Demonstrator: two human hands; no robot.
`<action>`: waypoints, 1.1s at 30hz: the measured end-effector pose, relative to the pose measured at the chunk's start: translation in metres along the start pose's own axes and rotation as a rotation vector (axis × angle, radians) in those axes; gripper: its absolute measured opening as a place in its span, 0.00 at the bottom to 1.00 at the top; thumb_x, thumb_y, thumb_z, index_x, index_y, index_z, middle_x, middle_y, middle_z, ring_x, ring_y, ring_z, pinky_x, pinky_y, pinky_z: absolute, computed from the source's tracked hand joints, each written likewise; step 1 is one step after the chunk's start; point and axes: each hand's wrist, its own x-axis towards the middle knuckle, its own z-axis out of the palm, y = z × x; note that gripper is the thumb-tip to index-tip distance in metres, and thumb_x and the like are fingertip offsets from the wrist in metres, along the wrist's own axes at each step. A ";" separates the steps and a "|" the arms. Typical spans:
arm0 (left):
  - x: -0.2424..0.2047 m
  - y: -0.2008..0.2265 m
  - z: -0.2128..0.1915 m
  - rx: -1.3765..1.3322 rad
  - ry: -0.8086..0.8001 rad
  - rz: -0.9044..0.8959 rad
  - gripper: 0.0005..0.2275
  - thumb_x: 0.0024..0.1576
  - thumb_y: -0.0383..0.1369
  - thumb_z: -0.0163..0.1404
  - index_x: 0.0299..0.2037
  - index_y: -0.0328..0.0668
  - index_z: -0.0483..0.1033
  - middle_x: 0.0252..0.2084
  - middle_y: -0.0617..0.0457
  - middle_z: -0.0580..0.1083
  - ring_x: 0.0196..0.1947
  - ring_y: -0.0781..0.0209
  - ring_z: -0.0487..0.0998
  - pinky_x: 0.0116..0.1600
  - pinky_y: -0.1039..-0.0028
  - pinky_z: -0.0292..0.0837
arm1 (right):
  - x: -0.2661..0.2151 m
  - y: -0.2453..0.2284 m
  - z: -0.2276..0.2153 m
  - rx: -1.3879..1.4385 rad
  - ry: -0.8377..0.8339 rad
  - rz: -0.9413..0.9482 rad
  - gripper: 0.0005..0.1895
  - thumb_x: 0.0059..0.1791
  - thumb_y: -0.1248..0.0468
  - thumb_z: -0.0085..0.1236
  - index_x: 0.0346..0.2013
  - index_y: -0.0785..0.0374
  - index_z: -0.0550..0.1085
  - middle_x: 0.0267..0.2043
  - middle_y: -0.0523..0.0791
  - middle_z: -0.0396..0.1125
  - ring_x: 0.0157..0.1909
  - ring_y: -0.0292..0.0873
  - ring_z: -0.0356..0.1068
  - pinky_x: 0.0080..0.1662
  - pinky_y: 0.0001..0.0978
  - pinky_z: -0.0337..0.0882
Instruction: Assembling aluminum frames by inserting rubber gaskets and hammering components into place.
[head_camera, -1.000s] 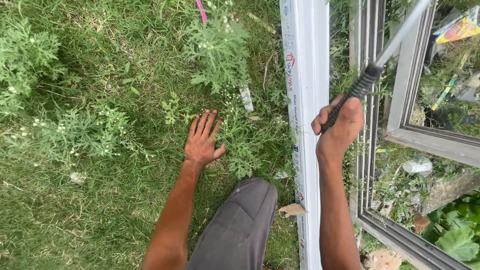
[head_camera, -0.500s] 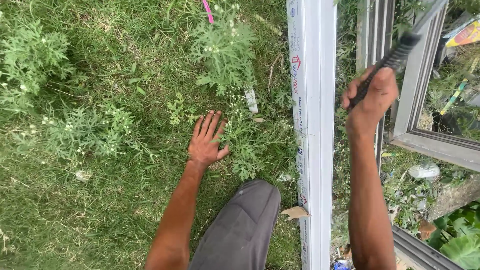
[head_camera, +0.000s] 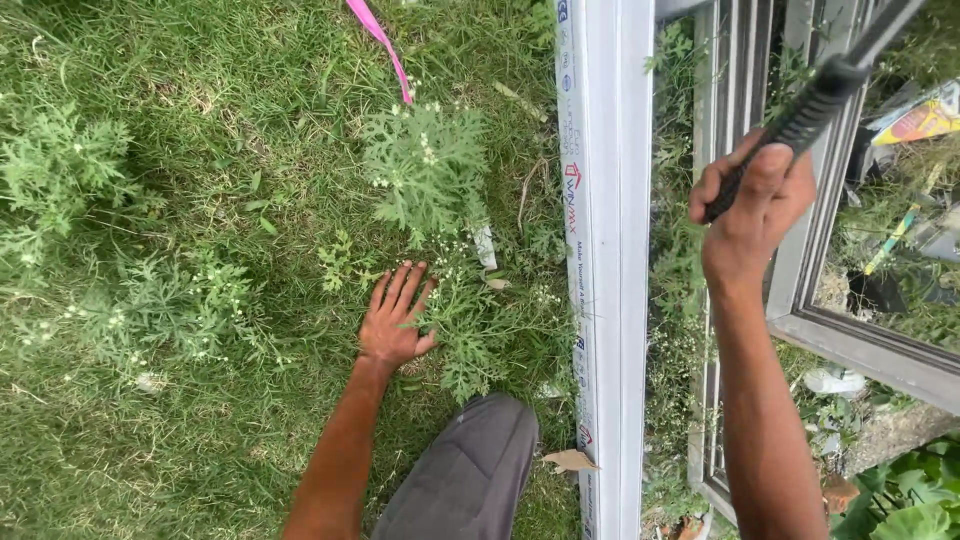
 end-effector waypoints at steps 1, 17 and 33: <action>0.000 -0.002 -0.004 -0.002 -0.004 -0.010 0.45 0.53 0.69 0.35 0.78 0.59 0.40 0.80 0.53 0.34 0.79 0.53 0.33 0.78 0.56 0.25 | 0.007 0.013 0.006 0.005 -0.010 0.002 0.28 0.63 0.40 0.50 0.41 0.63 0.62 0.26 0.42 0.58 0.25 0.34 0.60 0.26 0.26 0.63; 0.015 -0.006 -0.007 0.083 -0.365 0.059 0.43 0.58 0.69 0.25 0.78 0.57 0.28 0.80 0.49 0.25 0.79 0.50 0.26 0.77 0.55 0.19 | 0.086 0.004 0.023 0.010 0.150 -0.303 0.32 0.60 0.35 0.46 0.43 0.64 0.62 0.26 0.46 0.61 0.23 0.39 0.65 0.24 0.30 0.67; 0.014 -0.010 -0.004 0.001 -0.383 0.092 0.46 0.55 0.73 0.25 0.78 0.58 0.28 0.81 0.51 0.29 0.79 0.50 0.25 0.77 0.55 0.18 | 0.157 -0.016 0.061 0.058 0.101 -0.386 0.32 0.61 0.34 0.43 0.44 0.63 0.61 0.25 0.47 0.60 0.23 0.40 0.64 0.24 0.31 0.67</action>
